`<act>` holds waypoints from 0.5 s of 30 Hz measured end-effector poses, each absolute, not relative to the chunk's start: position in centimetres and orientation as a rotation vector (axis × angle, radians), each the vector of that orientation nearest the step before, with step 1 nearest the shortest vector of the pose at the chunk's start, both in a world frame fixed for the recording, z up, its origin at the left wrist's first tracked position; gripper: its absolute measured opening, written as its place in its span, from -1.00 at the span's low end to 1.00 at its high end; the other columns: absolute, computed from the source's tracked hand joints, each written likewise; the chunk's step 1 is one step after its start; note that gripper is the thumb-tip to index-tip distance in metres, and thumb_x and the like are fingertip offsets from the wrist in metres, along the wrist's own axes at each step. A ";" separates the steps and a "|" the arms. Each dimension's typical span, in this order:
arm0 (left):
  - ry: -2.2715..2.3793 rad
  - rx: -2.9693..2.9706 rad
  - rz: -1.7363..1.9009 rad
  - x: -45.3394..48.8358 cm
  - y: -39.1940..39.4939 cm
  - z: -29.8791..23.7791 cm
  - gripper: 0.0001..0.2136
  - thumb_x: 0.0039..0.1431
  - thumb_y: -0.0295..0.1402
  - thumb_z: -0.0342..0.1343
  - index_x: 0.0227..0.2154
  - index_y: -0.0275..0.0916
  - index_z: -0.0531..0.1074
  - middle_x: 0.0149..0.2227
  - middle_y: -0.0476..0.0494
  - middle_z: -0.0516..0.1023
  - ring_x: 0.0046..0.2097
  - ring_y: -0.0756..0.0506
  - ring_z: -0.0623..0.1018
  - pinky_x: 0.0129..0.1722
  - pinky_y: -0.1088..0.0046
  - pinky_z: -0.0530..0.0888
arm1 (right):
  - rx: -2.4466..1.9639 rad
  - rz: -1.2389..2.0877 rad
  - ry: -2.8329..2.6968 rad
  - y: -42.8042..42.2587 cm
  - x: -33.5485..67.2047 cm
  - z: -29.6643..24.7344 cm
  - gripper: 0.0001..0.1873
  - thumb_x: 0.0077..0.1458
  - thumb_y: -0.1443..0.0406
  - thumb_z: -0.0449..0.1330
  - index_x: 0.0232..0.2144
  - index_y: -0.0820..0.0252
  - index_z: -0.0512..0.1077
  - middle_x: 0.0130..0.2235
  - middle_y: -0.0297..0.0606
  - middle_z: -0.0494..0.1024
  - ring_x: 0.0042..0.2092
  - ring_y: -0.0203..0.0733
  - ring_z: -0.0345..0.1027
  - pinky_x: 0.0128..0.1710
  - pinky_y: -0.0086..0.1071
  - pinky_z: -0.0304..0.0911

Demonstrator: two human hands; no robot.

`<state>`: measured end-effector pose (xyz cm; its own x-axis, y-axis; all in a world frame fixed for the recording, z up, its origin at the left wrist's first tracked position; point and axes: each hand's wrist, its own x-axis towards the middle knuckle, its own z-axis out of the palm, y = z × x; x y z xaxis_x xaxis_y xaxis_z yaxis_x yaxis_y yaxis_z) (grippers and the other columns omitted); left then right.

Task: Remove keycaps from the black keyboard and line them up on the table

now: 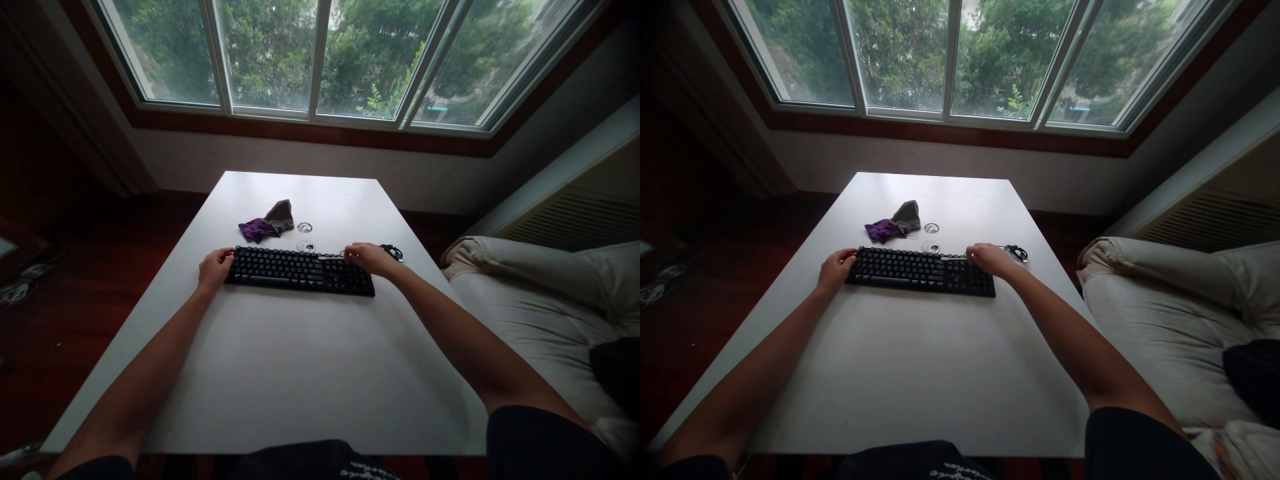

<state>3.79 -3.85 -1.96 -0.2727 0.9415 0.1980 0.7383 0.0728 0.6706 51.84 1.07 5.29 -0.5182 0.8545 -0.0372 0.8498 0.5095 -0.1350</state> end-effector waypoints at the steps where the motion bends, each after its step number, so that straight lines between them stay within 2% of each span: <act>1: 2.066 1.695 1.010 3.8 -3.8 -2.0 -0.68 0.24 -0.21 0.06 -0.01 -0.03 0.58 -0.03 -0.05 0.65 0.02 -0.17 0.56 0.08 0.31 0.42 | -1.533 0.195 -2.697 1.1 52.3 5.2 -0.78 0.33 0.24 0.11 -0.17 0.09 0.57 -0.15 -0.22 0.59 -0.20 -0.18 0.42 -0.24 -0.40 0.17; 15: 2.075 1.695 0.991 3.5 -3.6 -2.2 -0.68 0.25 -0.19 0.06 0.00 -0.03 0.58 -0.04 -0.05 0.65 0.02 -0.18 0.56 0.07 0.31 0.43 | -1.606 0.253 -2.596 1.1 58.0 4.6 -0.78 0.28 0.21 0.14 -0.23 0.10 0.59 -0.22 -0.21 0.60 -0.23 -0.16 0.43 -0.21 -0.36 0.24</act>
